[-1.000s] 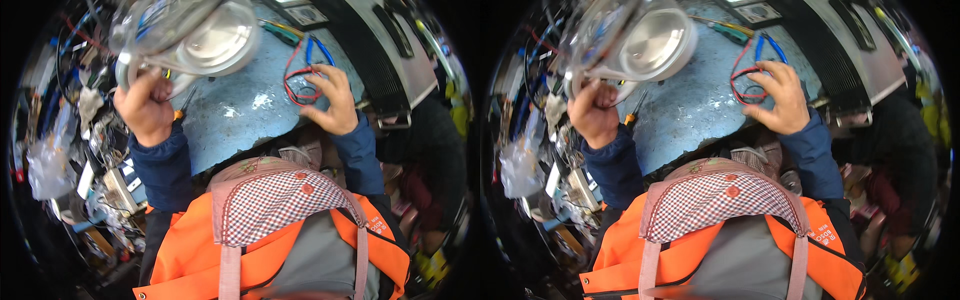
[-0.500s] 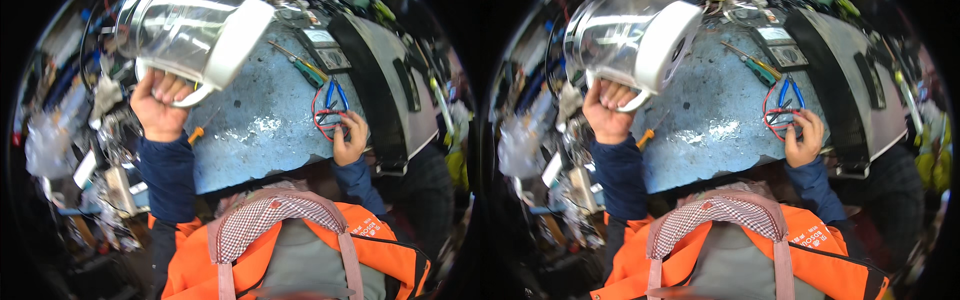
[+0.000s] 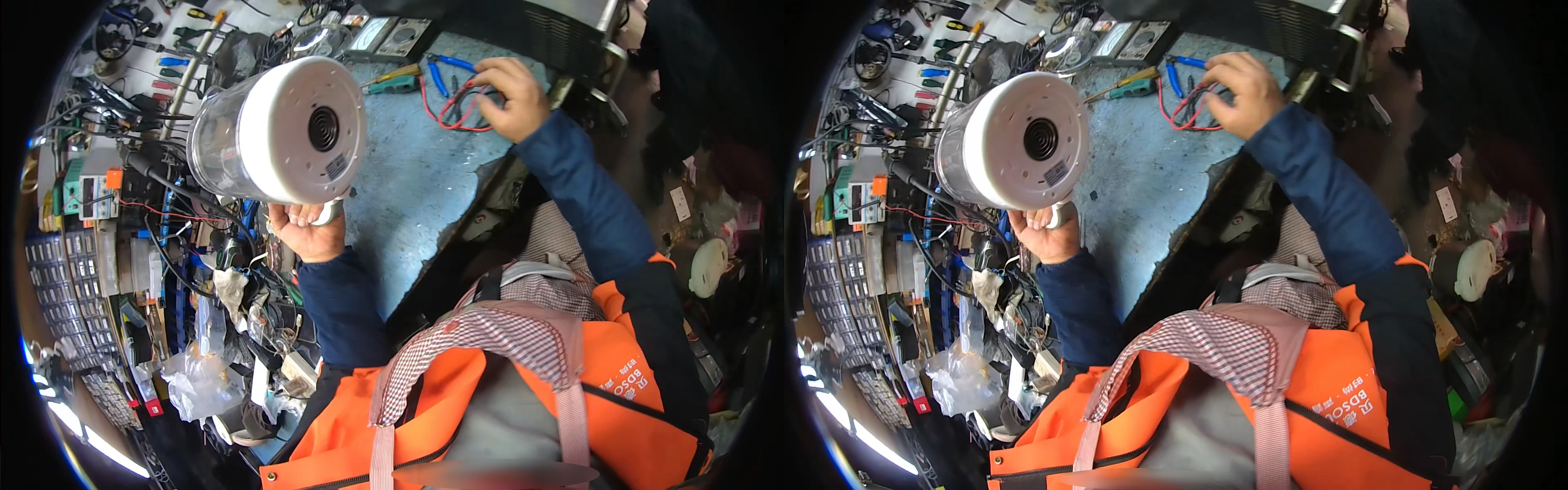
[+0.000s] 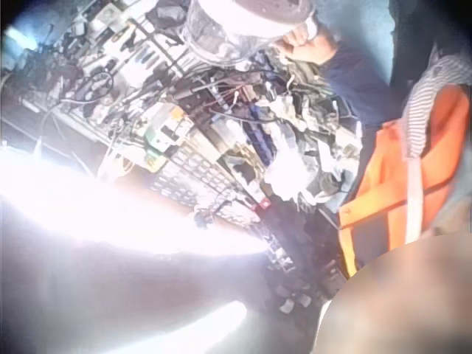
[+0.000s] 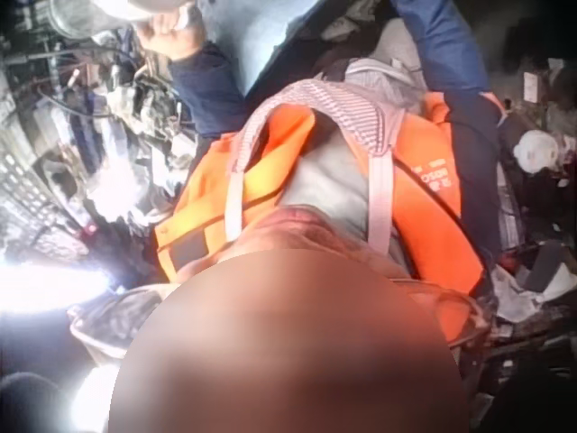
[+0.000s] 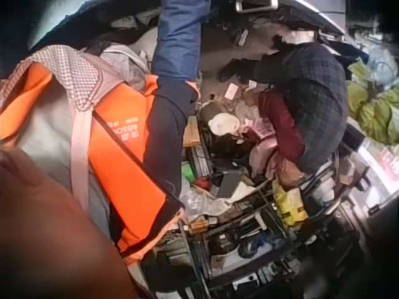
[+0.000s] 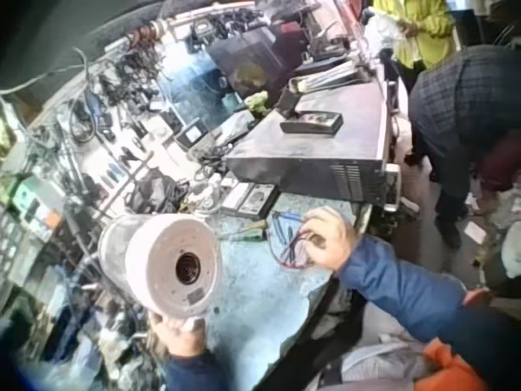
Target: The person assembles a glass electric kettle by screwing the base to the glass body, attaching the handle, and tightening the screws with a screwdriver. The person repeatedly checks the fit and alignment of the components during assembly.
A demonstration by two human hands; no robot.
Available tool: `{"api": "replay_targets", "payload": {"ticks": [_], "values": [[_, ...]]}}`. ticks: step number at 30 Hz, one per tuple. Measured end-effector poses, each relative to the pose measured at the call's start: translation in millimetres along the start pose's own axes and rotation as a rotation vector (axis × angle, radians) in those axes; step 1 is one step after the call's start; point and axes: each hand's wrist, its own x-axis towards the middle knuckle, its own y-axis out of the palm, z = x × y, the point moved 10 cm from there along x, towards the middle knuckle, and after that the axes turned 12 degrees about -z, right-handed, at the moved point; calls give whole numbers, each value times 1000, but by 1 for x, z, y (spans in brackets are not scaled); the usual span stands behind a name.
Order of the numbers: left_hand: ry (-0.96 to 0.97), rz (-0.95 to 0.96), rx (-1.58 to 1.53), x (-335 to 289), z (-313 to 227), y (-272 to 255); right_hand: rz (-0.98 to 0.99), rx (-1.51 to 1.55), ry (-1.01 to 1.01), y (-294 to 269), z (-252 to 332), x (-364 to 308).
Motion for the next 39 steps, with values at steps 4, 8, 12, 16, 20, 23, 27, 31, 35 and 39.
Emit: {"api": "replay_targets", "payload": {"ticks": [4,8,12,16,20,23,27,31,35,39], "values": [[278,-172,413,-1,-6,21,-22,54,-64,-18,42,12],[90,52,522,-40,48,54,68,1043,453,-14,127,5],[471,-358,809,-79,69,78,37,1383,987,3,113,-13],[309,-465,488,-57,44,-5,74,592,42,-69,199,36],[99,-457,288,-59,66,-35,142,654,-222,-63,220,47],[36,-542,228,-63,75,-22,92,875,-32,-55,207,46],[-15,-497,210,-62,73,-19,129,849,-4,-56,210,46],[-52,-469,215,-59,87,-12,102,824,-40,-61,210,46],[-143,-431,233,-55,106,-2,121,895,57,-53,193,41],[-394,-485,-3,-62,134,5,126,992,219,-39,174,38]]}}
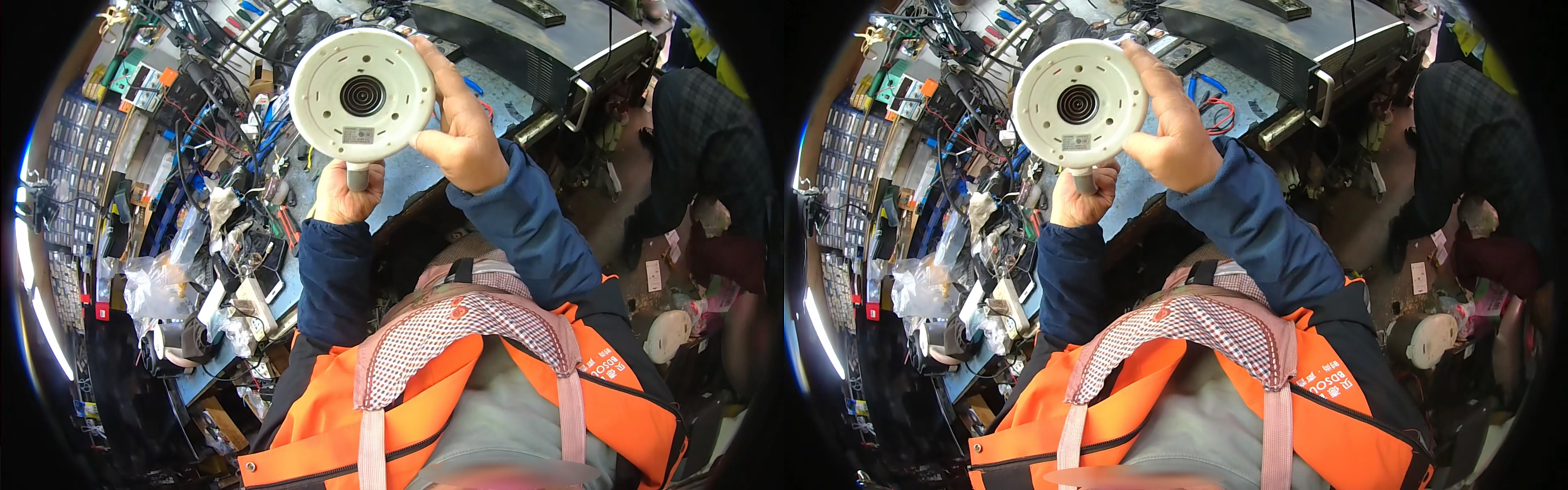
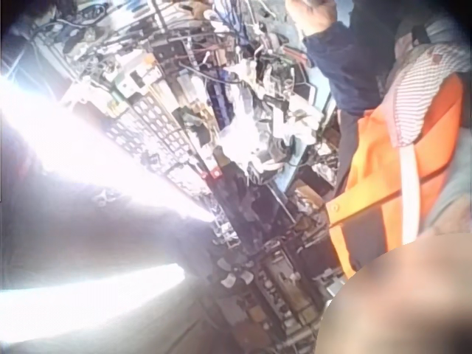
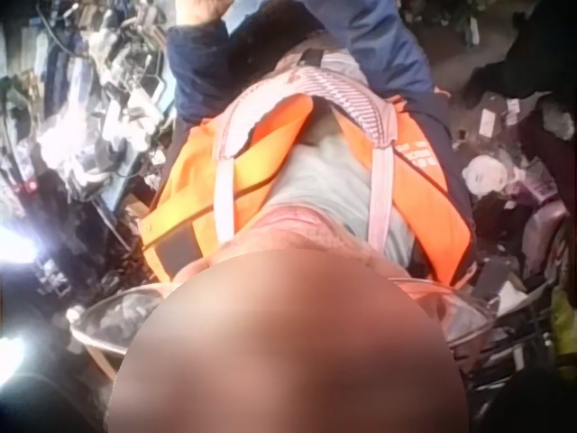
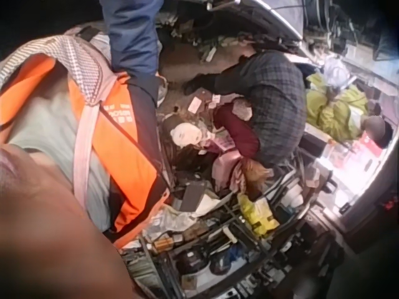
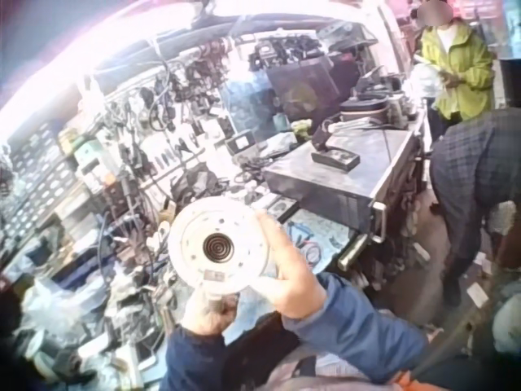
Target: The person assembles a glass electric kettle by screwing the base to the glass body, attaching the handle, and tightening the screws with a screwdriver. The person repeatedly checks the fit and alignment of the components during assembly.
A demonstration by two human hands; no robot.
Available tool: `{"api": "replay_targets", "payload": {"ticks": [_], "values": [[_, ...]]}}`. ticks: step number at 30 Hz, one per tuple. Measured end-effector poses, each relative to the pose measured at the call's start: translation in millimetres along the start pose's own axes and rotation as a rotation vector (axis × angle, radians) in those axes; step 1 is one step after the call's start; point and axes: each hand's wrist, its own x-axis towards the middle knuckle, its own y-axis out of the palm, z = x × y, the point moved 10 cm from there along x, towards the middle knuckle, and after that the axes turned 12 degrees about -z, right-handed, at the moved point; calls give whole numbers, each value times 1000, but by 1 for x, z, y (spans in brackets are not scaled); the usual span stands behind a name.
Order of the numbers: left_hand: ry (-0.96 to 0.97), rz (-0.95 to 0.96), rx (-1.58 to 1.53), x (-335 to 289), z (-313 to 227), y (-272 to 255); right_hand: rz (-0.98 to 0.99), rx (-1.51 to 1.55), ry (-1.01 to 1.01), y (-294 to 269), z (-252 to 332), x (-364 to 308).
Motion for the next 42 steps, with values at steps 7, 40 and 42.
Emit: {"api": "replay_targets", "payload": {"ticks": [7,40,42], "values": [[360,-105,124,-13,-31,-16,-64,289,210,1,-8,-10],[1760,81,781,-210,-124,26,125,360,617,37,-49,-101],[1640,59,789,-188,-105,18,60,341,500,29,-28,-83]]}}
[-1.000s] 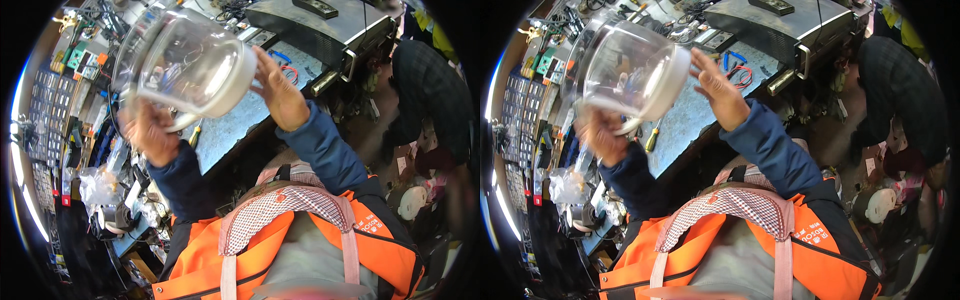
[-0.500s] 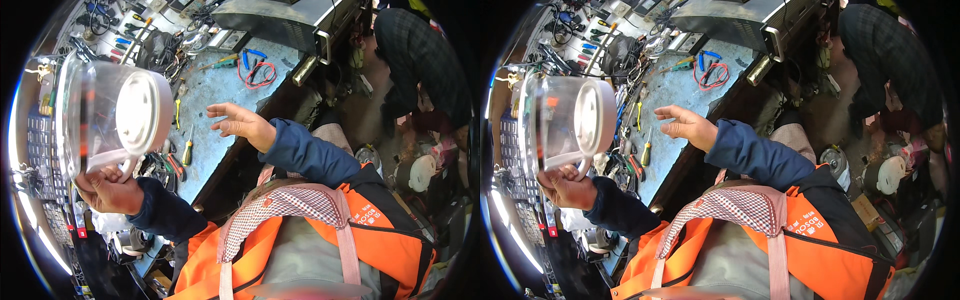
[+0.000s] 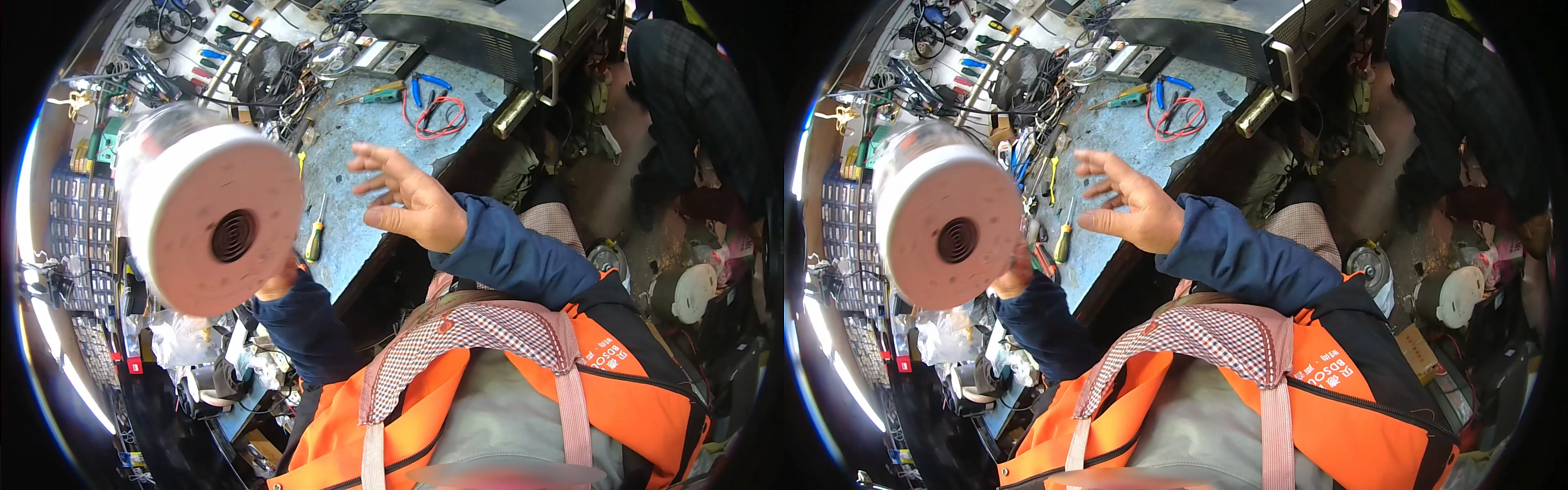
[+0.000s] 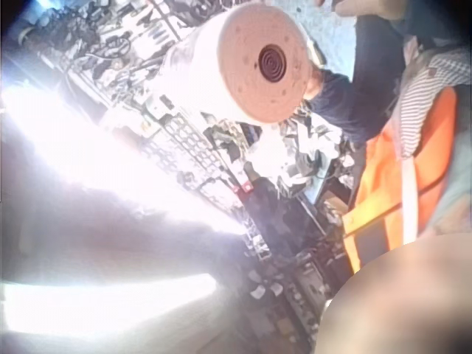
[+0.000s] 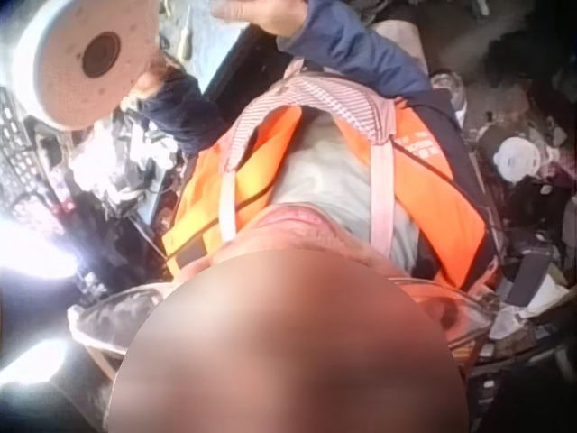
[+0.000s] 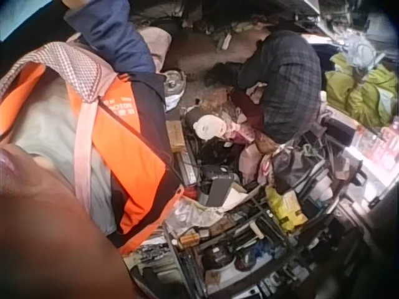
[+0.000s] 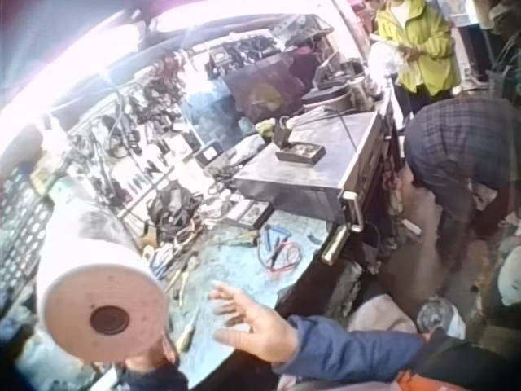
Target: The person assembles a glass electric kettle by screwing the base to the glass body, attaching the handle, and tightening the screws with a screwdriver. The person repeatedly checks the fit and alignment of the components during assembly.
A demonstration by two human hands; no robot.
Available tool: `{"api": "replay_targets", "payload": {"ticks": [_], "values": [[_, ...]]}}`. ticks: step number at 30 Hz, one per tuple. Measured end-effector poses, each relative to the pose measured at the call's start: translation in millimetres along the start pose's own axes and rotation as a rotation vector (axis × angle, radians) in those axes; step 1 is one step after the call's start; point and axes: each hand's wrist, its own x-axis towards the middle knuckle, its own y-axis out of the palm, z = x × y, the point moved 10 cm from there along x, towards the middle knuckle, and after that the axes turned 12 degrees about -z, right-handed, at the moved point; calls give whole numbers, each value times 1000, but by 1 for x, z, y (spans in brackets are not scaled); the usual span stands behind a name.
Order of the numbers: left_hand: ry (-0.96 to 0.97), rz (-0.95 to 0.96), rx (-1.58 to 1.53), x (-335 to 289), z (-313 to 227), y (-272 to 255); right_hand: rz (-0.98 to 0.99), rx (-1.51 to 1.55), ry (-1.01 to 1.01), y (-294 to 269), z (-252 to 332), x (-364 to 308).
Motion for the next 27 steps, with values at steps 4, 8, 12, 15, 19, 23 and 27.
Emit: {"api": "replay_targets", "payload": {"ticks": [4,8,12,15,19,23,27], "values": [[-849,29,-401,-51,64,31,-138,134,-197,-12,33,6],[-1282,-390,-478,-105,70,66,-280,405,63,-29,12,1],[-1293,-403,-423,-103,73,64,-269,342,22,-25,13,-2],[-549,26,207,-56,59,16,-114,300,-166,-5,40,-8],[231,131,639,-66,-48,71,82,321,-204,13,60,-10],[30,86,22,-14,-42,33,-63,362,73,2,20,7],[55,207,-187,-19,-54,61,-73,401,224,3,-10,-4]]}}
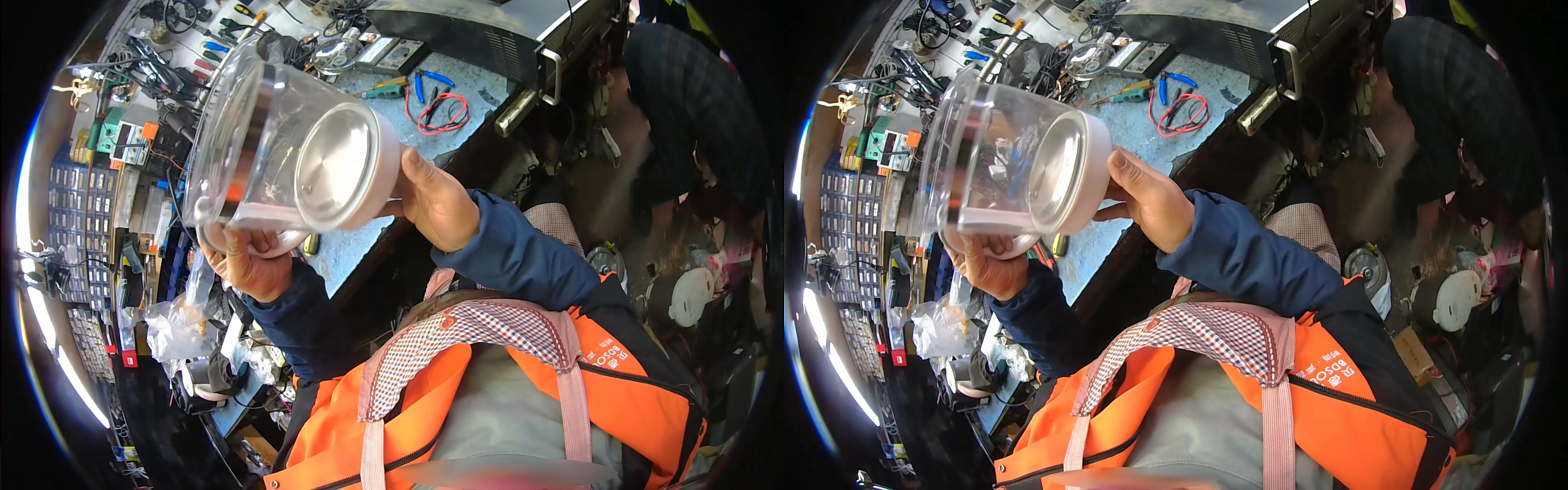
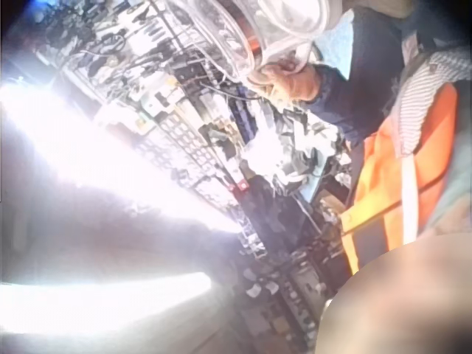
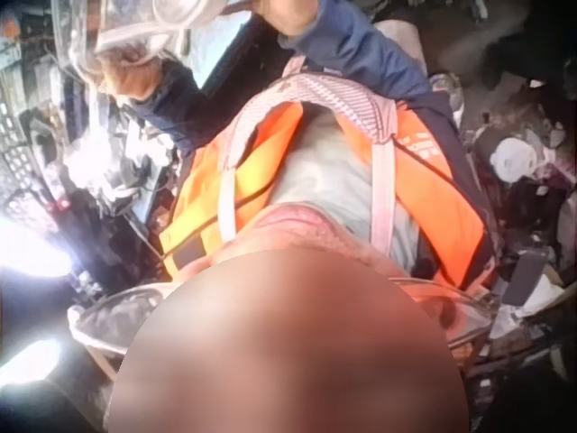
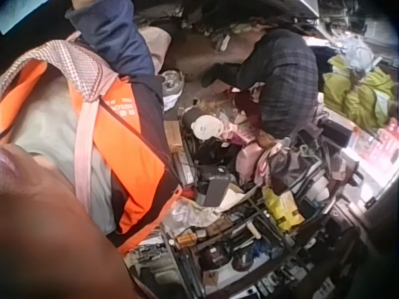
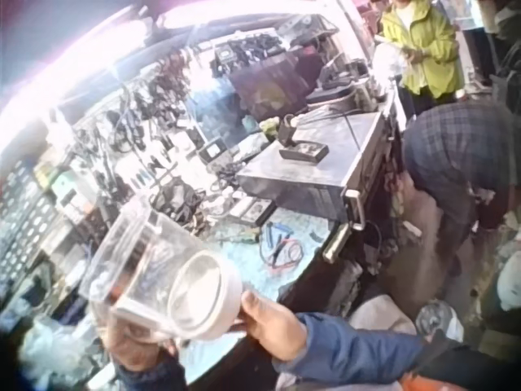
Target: The person assembles a glass electric kettle by screwing the base to the glass body, attaching the handle, and tightening the screws with a screwdriver. The person repeatedly checks the fit and alignment of the components during assembly.
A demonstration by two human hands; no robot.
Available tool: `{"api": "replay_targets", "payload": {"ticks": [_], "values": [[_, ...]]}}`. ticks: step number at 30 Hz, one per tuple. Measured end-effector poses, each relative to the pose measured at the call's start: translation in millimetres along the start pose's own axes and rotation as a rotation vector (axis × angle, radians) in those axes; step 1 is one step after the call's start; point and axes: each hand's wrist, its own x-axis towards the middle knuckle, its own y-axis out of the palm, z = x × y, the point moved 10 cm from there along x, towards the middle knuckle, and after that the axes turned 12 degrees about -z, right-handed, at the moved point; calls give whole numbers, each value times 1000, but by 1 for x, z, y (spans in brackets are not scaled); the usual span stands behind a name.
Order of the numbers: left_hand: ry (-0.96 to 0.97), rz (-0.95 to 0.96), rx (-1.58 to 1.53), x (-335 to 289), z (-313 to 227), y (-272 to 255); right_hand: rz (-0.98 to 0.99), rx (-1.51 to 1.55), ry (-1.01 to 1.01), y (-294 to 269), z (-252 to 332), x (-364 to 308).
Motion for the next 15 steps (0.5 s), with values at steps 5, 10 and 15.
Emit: {"api": "replay_targets", "payload": {"ticks": [5,10,15], "values": [[214,-134,246,-16,-6,14,-109,-23,93,-24,-16,2],[579,-323,560,-27,-67,-2,-165,-115,240,-45,-42,-7],[-462,-315,-789,31,7,-20,-109,-161,374,-43,-71,-18]]}}
